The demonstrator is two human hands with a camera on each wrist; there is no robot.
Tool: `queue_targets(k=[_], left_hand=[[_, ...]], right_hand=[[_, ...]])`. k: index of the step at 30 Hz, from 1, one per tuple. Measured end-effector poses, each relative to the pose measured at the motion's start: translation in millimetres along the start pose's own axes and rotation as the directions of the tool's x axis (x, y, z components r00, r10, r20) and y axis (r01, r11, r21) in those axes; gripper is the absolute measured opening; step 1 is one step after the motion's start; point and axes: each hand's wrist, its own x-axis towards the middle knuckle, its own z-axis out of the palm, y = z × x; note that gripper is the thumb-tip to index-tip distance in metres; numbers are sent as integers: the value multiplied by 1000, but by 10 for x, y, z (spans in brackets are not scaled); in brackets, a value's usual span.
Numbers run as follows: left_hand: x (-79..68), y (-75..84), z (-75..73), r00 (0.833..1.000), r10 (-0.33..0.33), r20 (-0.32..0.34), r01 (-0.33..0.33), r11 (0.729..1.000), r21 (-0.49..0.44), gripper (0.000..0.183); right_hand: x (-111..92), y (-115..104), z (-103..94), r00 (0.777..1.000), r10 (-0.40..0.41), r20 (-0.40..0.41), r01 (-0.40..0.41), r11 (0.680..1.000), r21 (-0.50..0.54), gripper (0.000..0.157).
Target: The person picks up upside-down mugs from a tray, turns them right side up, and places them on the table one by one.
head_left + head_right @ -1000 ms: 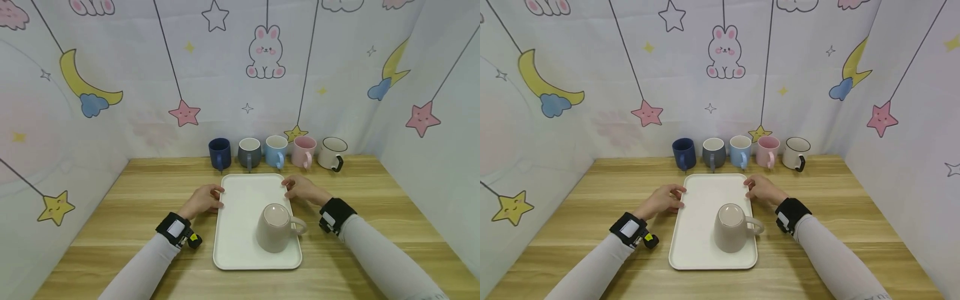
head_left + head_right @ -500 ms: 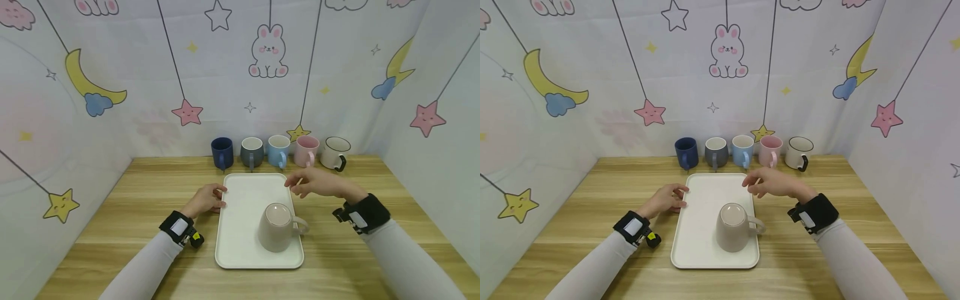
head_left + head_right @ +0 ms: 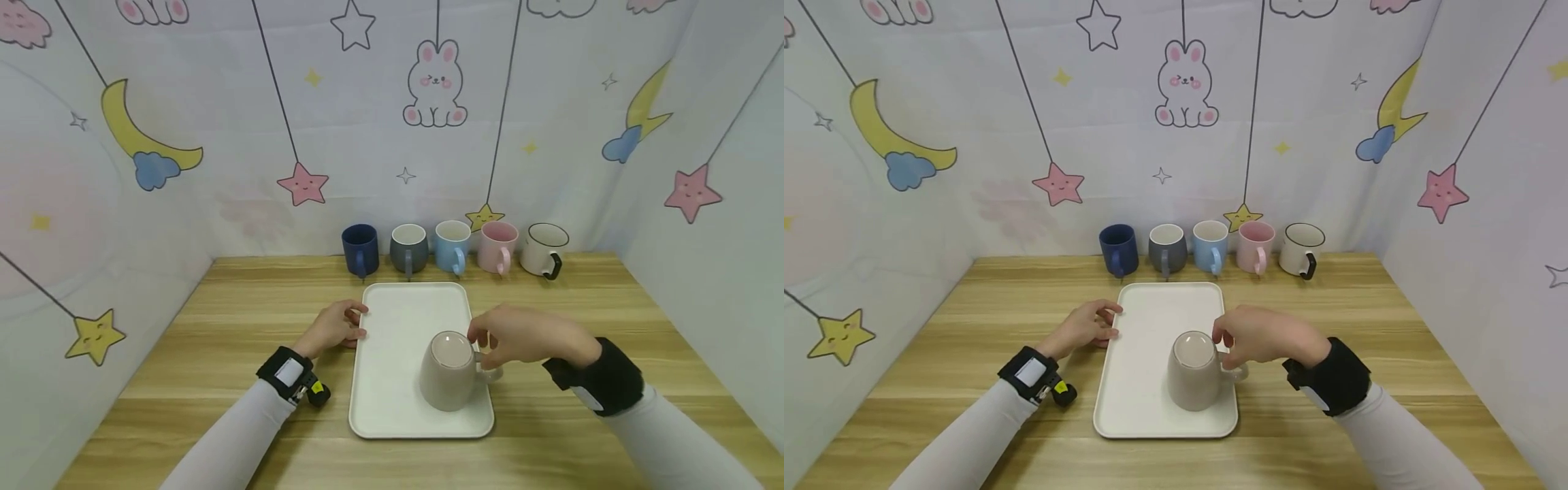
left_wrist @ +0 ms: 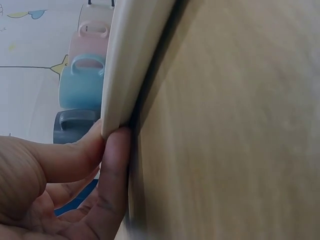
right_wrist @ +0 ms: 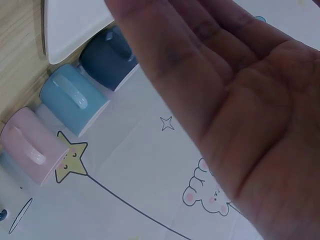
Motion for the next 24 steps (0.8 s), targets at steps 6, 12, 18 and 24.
queue_targets(k=[6,12,18,24], left_hand=[[-15,-5,-15,1000,13,-2,-13,1000,10,45],[-7,-4,-14,1000,8,-5,-8,1000,11,46],[-3,-10,-10,1000,15,-8,-15,1000,10,45],[-11,-22,-4,1000,25,-5,-25,1000,1,45]], right_hand=[[29,-61,75,999,31,-45,-34,997,-64,19],[73,-94,149,995,82,-52,-85,995,-60,12],[103,-102,209,985,163,-50,-164,986,-9,10],[96,-76,241,987,140,-80,-138,990,34,10]])
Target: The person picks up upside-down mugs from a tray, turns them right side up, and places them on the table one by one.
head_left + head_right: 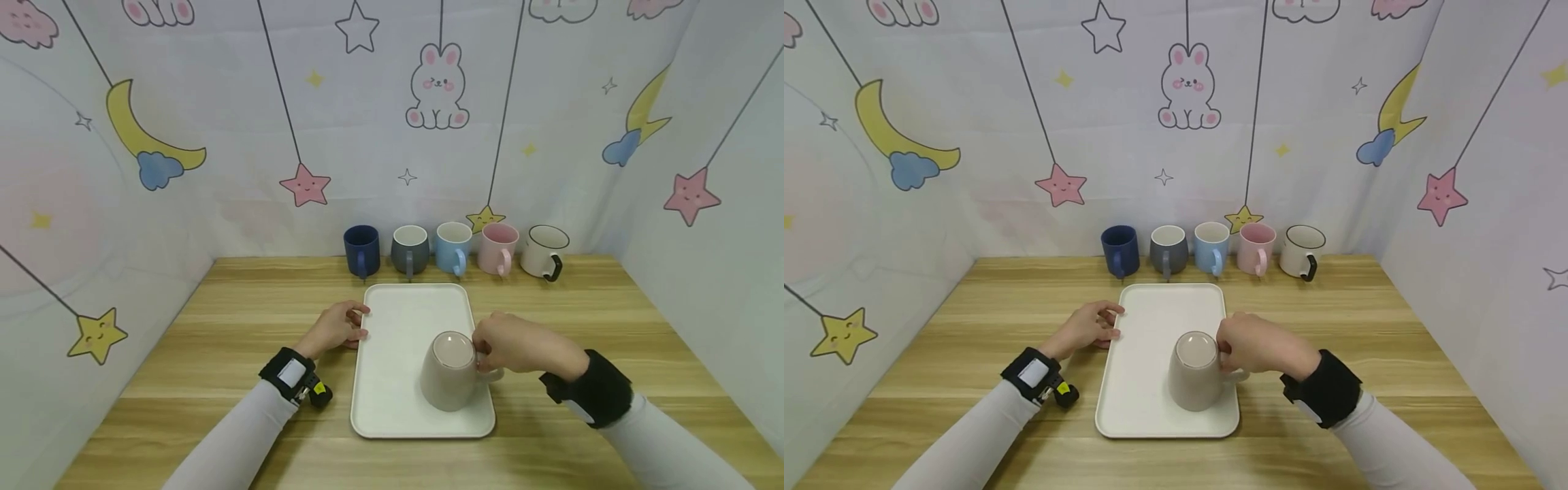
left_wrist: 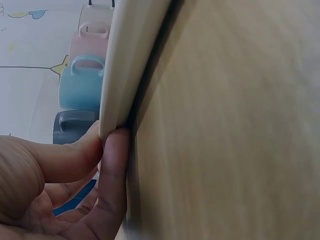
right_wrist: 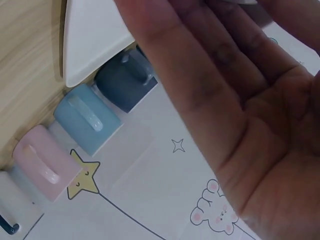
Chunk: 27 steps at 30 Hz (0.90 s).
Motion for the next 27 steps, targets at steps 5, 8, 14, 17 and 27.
queue_targets(k=[5,8,14,17,27], left_hand=[[-10,1,-1,1000,-4,-4,4,1000,-2,44],[-16,11,0,1000,-3,-2,3,1000,1,44],[-21,19,12,1000,7,0,-7,1000,-3,45],[-15,11,16,1000,5,-4,-5,1000,0,45],[-24,27,18,1000,-11,-6,11,1000,21,45]], right_hand=[[10,12,18,998,-54,-31,54,999,2,9],[25,23,32,997,-57,-50,58,998,19,9],[50,46,34,993,-77,-88,80,996,34,7],[63,60,20,992,-84,-96,89,995,52,8],[101,127,-28,985,-123,-123,132,989,71,7]])
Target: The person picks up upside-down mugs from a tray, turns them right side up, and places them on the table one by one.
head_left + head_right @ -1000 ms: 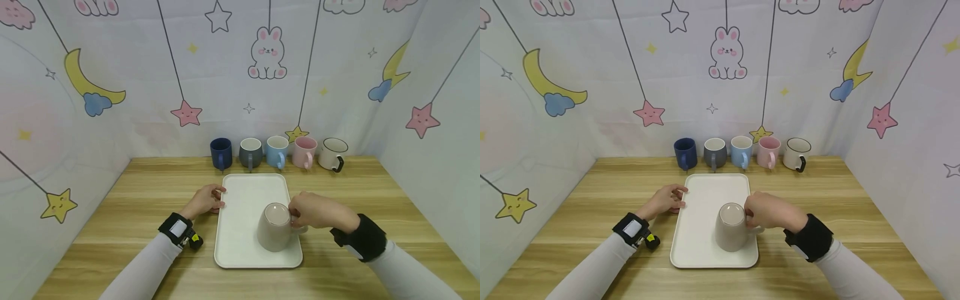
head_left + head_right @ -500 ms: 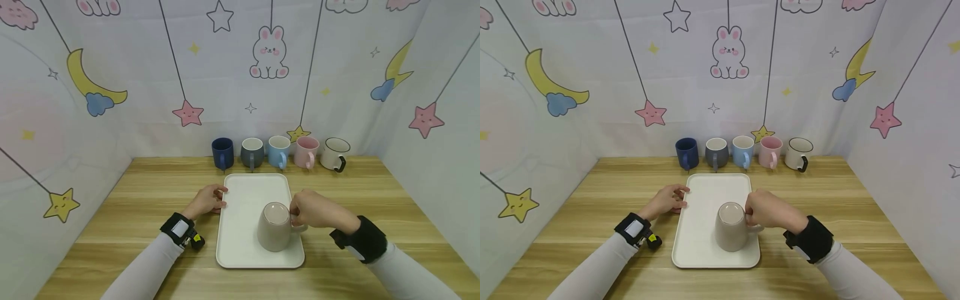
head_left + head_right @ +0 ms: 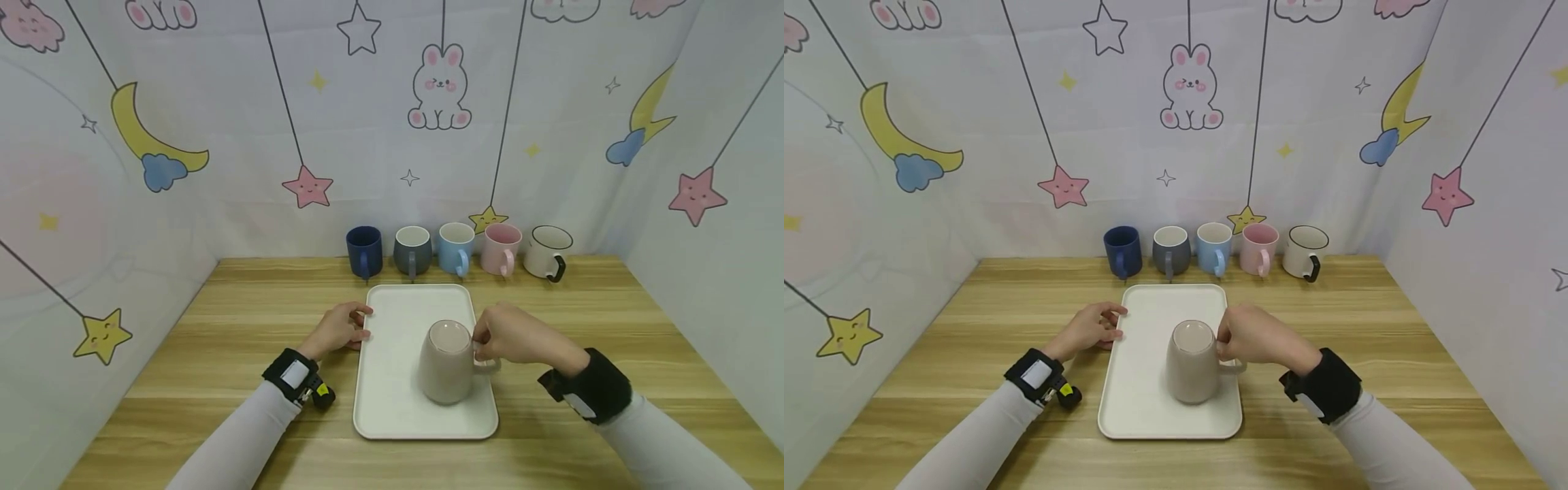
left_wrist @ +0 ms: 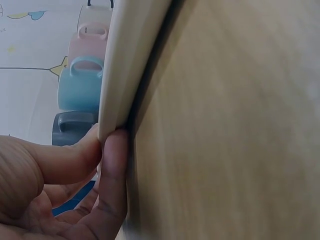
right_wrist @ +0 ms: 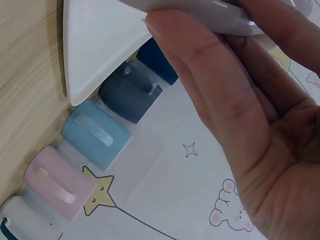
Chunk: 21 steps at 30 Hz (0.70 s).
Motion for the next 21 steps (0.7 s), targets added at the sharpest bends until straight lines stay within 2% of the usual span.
queue_targets(k=[4,10,13,17,21], left_hand=[[-9,12,1,1000,-3,-2,3,1000,3,45],[-3,-8,-2,1000,13,11,-13,1000,5,45],[-13,-24,-17,1000,2,-1,-2,1000,10,45],[-15,-25,-27,1000,-7,-11,7,1000,10,45],[1,-13,-2,1000,11,8,-11,1000,-7,46]], right_hand=[[21,28,-47,999,-20,-29,21,999,33,6],[90,100,-70,996,35,-85,-25,993,112,8],[163,131,-47,992,43,-117,-22,985,171,9],[264,176,-14,984,65,-166,-16,958,286,5],[329,224,-4,970,128,-206,-35,915,402,13]])
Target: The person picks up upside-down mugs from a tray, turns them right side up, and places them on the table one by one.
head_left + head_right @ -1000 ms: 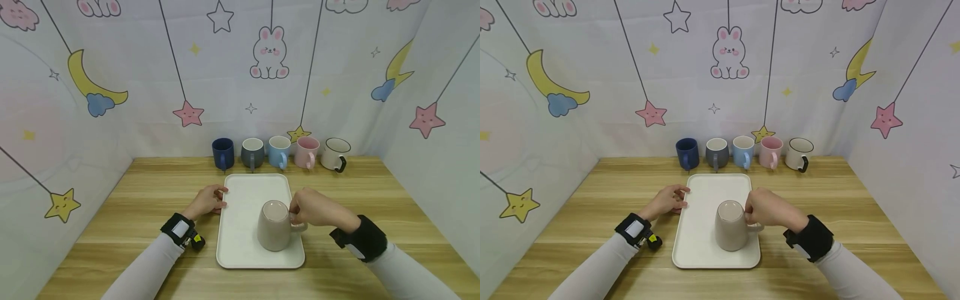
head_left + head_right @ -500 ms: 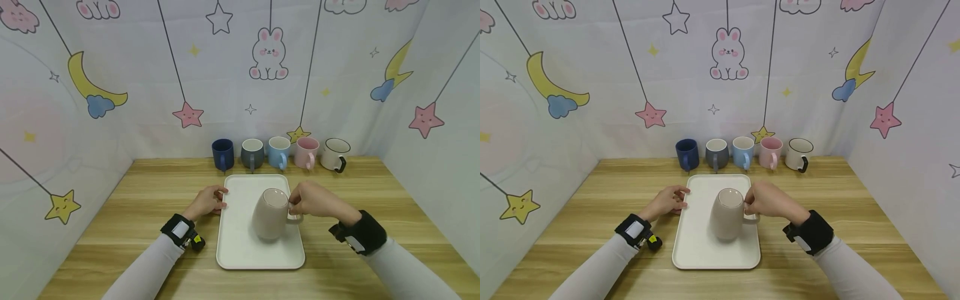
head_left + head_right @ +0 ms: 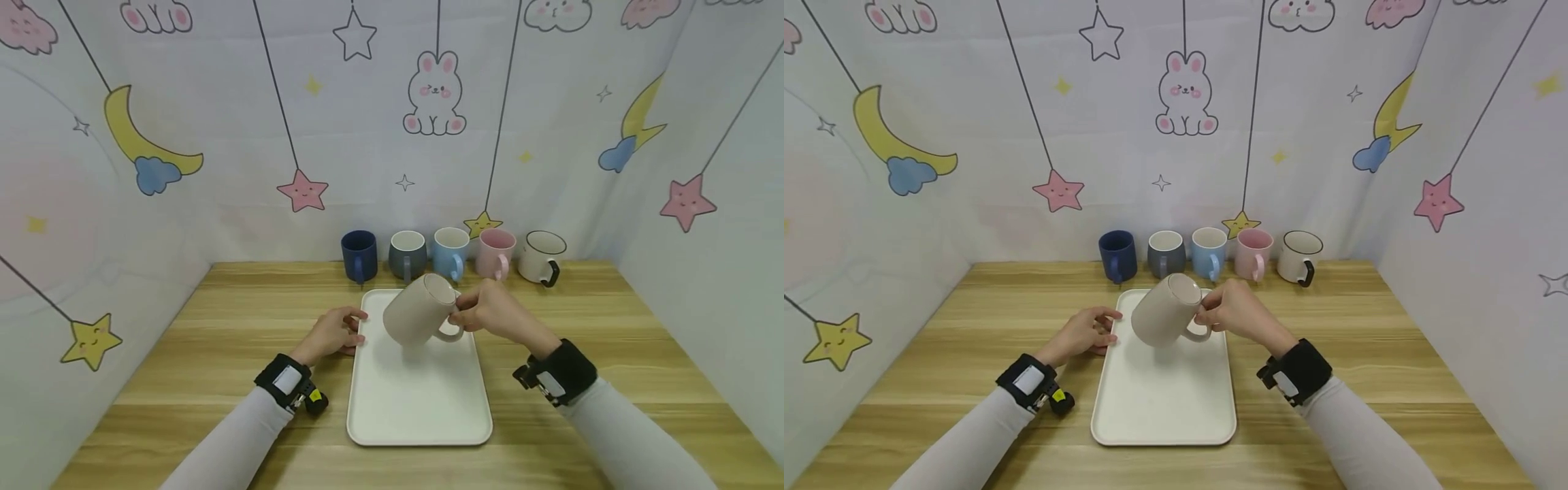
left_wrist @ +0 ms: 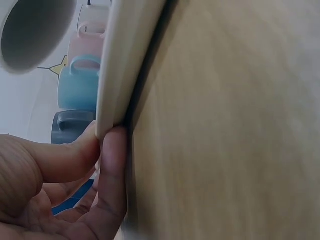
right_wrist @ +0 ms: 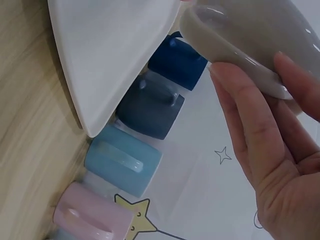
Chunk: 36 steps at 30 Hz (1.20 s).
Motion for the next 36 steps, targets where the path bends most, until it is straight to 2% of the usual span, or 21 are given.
queue_targets(k=[4,12,20,23,27,28,31,36], left_hand=[[0,-4,10,1000,5,2,-5,1000,-10,44],[18,15,-3,1000,12,-1,-12,1000,-16,46],[3,7,-3,1000,19,21,-20,1000,14,45],[5,18,10,999,50,10,-50,995,90,45],[24,71,47,992,110,-57,-99,980,175,42],[33,91,59,990,120,-76,-106,980,171,42],[51,166,96,987,127,-97,-120,990,77,40],[72,283,165,986,151,-73,-156,986,-62,38]], right_hand=[[60,45,16,999,15,-37,-12,996,83,20],[139,116,43,997,-23,-72,34,987,155,21],[206,192,153,995,-23,-93,51,951,307,28],[224,197,191,993,-13,-114,52,936,348,29],[244,208,216,989,-4,-147,62,918,391,30],[246,211,217,987,-6,-158,69,917,394,30],[250,220,215,984,-10,-179,83,911,405,31],[268,218,224,982,-7,-189,86,906,415,32]])
